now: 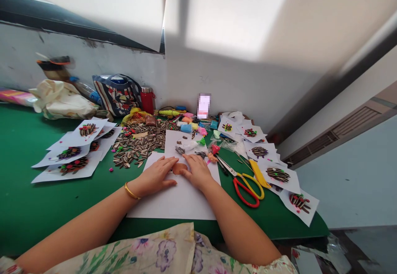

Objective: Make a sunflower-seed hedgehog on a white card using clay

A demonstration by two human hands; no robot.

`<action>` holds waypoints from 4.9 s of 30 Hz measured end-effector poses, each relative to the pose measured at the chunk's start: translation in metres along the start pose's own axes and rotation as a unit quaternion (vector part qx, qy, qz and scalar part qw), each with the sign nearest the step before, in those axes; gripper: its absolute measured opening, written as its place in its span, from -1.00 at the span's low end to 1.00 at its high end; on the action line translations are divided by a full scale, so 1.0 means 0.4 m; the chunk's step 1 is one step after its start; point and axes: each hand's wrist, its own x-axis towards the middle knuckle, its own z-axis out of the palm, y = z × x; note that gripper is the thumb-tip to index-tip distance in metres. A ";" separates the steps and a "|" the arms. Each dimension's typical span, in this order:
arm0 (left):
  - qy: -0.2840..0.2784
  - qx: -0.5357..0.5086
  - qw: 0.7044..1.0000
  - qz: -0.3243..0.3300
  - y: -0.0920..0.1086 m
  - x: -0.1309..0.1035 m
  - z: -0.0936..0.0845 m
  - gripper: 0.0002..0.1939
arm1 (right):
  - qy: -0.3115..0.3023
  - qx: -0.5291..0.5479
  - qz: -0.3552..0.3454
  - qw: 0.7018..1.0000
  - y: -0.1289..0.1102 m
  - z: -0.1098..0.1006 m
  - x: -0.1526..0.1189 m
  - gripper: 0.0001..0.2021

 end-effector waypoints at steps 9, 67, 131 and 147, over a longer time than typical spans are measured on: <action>0.010 0.005 1.000 0.002 -0.005 0.000 0.006 -0.18 | 0.001 0.003 0.027 1.000 -0.010 0.003 0.006 -0.49; -0.014 0.009 0.999 0.033 0.010 0.002 -0.008 -0.37 | 0.078 0.047 0.053 0.994 0.019 0.021 0.011 -0.67; 0.010 -0.040 0.998 -0.057 -0.021 -0.001 -0.008 -0.20 | 0.031 -0.097 -0.109 0.989 -0.070 -0.009 -0.036 -0.71; 0.015 -0.032 0.998 -0.050 -0.020 -0.001 -0.007 -0.22 | 0.021 -0.098 -0.127 0.987 -0.072 -0.002 -0.039 -0.71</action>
